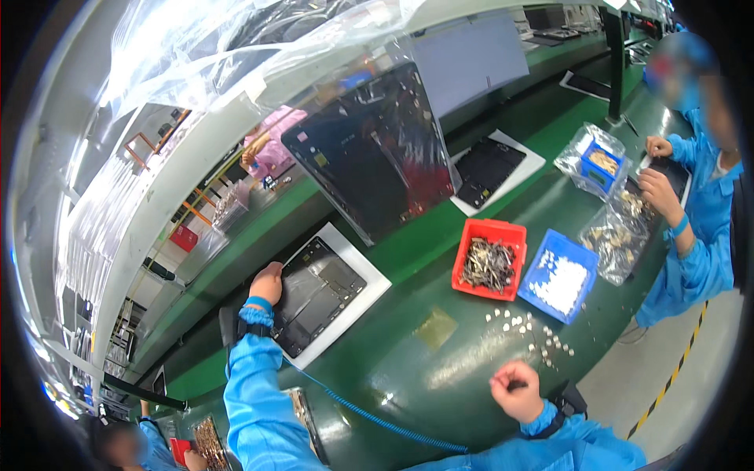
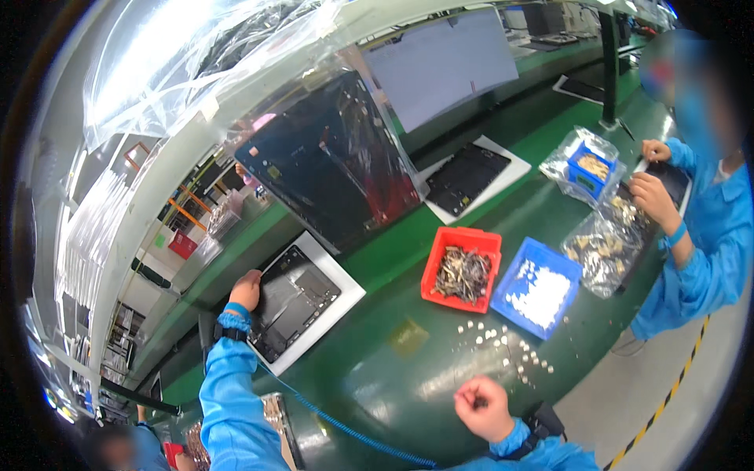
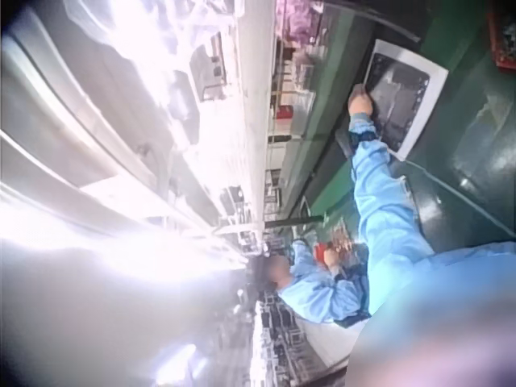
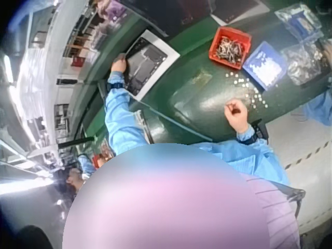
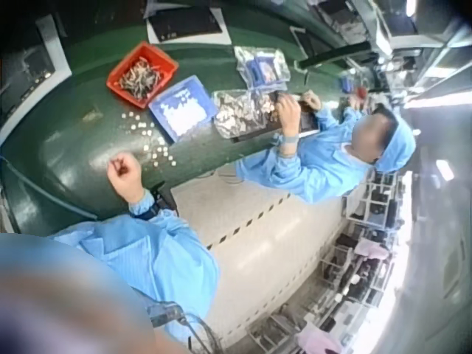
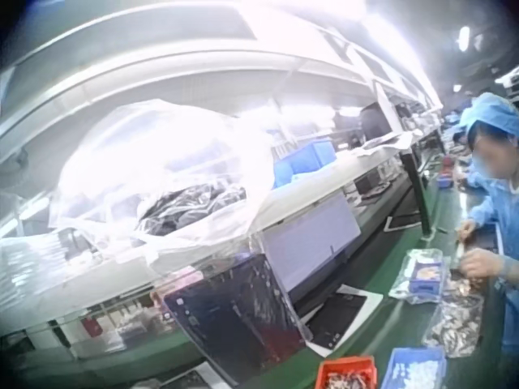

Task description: Assembling electronic tablets by applying adhesive film and components on an assembly line.

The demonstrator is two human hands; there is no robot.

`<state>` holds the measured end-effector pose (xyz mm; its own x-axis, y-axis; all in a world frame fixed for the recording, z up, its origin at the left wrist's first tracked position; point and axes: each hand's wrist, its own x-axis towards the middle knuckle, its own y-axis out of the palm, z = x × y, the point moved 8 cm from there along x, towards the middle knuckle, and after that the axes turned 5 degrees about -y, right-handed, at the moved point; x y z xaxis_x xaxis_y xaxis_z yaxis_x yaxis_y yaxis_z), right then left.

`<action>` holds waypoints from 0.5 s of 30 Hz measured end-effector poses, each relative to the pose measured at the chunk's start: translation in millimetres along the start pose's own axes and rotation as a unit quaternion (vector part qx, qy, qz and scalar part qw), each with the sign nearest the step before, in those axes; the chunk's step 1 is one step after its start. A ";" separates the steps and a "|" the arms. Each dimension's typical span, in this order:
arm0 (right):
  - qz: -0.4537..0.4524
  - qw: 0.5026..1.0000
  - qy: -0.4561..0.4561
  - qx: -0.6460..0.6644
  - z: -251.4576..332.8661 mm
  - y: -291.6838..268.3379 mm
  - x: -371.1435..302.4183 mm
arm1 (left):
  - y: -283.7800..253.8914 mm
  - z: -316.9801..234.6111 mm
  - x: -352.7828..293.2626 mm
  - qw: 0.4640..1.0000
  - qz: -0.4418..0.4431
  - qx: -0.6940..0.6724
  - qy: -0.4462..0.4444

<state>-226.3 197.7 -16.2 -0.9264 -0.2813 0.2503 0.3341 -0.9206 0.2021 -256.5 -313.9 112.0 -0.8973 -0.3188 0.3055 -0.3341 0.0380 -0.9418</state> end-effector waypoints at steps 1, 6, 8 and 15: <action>0.010 0.998 -0.045 -0.034 5.8 0.1 1.2 | 11.0 16.2 13.4 0.998 0.008 0.041 -0.057; 0.028 0.999 -0.014 -0.012 -9.5 -4.6 -6.5 | 59.7 41.9 48.8 0.946 0.064 0.212 -0.236; 0.068 0.997 -0.018 -0.009 -3.0 -0.1 -1.4 | 85.4 40.7 59.7 0.934 0.061 0.248 -0.250; 0.124 0.991 -0.039 -0.003 9.6 10.5 2.7 | 266.3 -26.2 124.3 0.941 -0.082 0.302 0.128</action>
<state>-223.7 189.8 -4.4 -0.7994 -0.4784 0.3635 0.5494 -0.8269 0.1199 -464.6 -318.5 -97.1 -0.9136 -0.0308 0.4054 -0.3198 -0.5613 -0.7633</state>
